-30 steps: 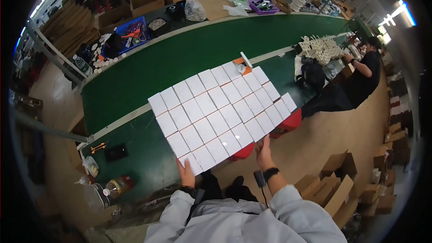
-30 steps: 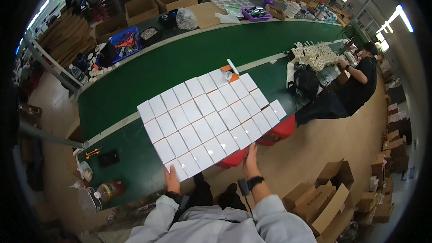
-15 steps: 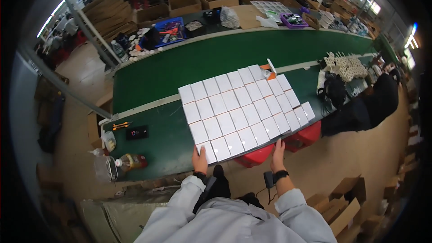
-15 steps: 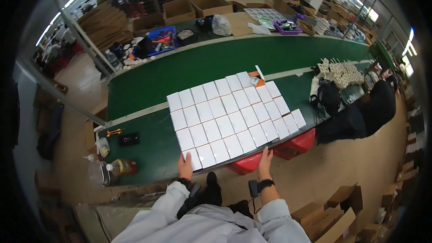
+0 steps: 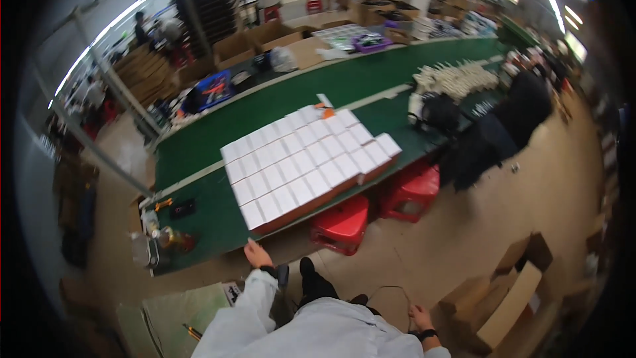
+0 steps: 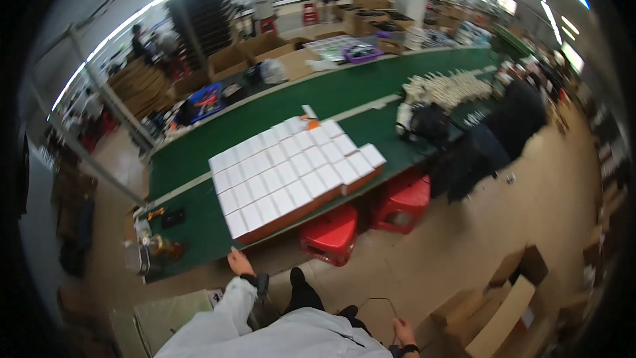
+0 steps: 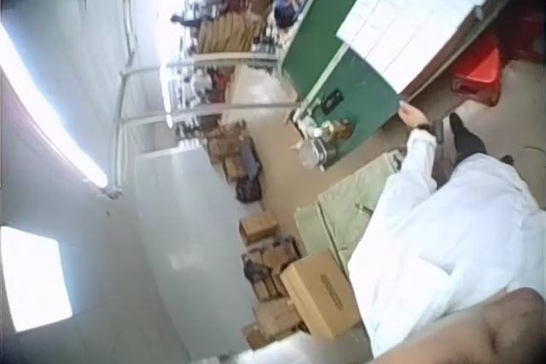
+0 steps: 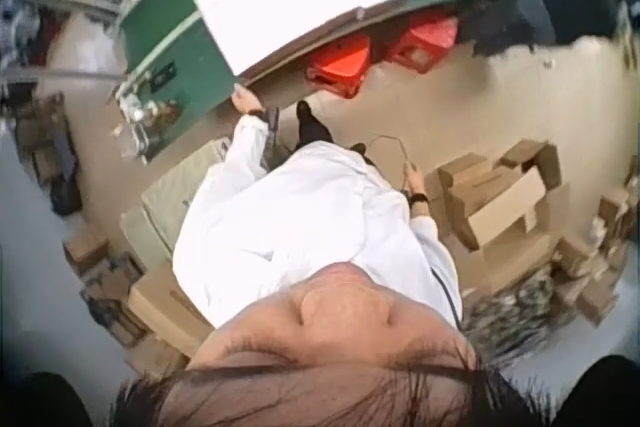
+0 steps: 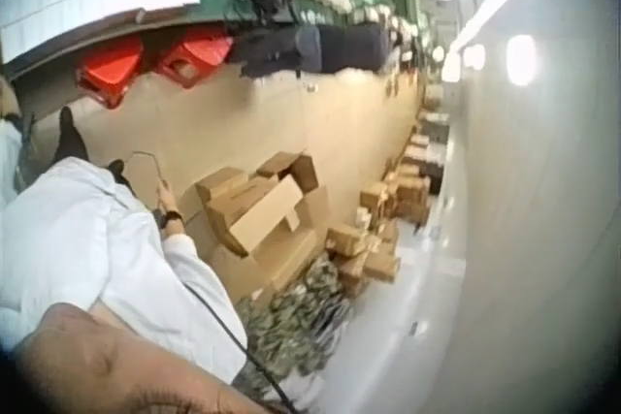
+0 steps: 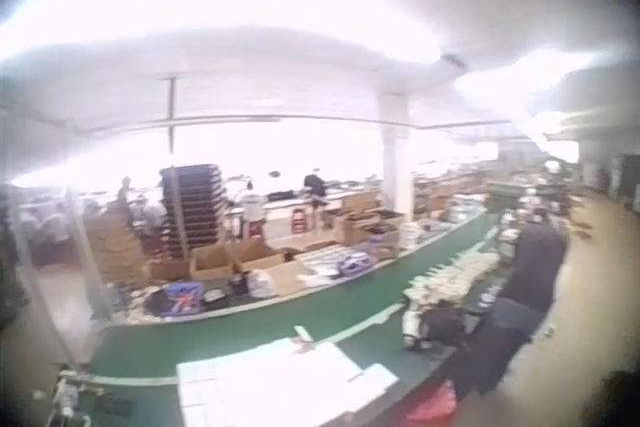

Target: Packing small white product boxes into a large shipping carton.

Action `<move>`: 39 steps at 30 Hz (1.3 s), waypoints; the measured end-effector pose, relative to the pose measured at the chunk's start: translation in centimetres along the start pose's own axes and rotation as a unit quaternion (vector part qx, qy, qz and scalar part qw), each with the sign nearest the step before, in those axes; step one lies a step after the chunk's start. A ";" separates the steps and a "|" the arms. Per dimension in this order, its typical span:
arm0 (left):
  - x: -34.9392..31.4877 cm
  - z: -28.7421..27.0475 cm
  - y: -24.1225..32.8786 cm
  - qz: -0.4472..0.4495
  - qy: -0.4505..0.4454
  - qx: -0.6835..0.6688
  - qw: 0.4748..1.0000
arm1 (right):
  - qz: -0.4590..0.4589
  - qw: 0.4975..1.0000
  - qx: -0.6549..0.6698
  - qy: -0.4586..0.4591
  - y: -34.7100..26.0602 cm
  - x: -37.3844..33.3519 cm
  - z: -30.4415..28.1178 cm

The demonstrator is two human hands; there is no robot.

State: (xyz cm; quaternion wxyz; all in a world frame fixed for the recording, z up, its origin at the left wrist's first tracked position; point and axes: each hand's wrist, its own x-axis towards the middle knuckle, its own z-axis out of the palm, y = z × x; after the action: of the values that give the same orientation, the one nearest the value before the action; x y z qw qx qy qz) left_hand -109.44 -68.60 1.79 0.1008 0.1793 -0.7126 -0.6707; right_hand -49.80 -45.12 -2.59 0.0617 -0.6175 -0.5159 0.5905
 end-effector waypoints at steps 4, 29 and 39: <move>-10.8 -3.8 -8.3 -0.166 -0.331 0.000 0.929 | 0.153 0.949 0.102 0.256 14.8 -6.7 -9.0; -56.2 27.6 -12.4 0.233 -0.785 0.409 0.403 | 0.037 0.979 -0.082 0.184 2.4 -10.9 -27.5; -94.9 31.1 2.5 0.336 -0.913 0.109 0.202 | -0.003 0.975 -0.015 0.221 2.1 -11.2 -53.4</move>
State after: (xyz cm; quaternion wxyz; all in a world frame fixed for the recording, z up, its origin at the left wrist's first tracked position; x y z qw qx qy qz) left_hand -34.83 -2.87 11.02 -0.4246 -0.8049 -0.3695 -0.1881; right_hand -3.70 -25.55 19.23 0.1666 -0.7321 -0.4999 0.4318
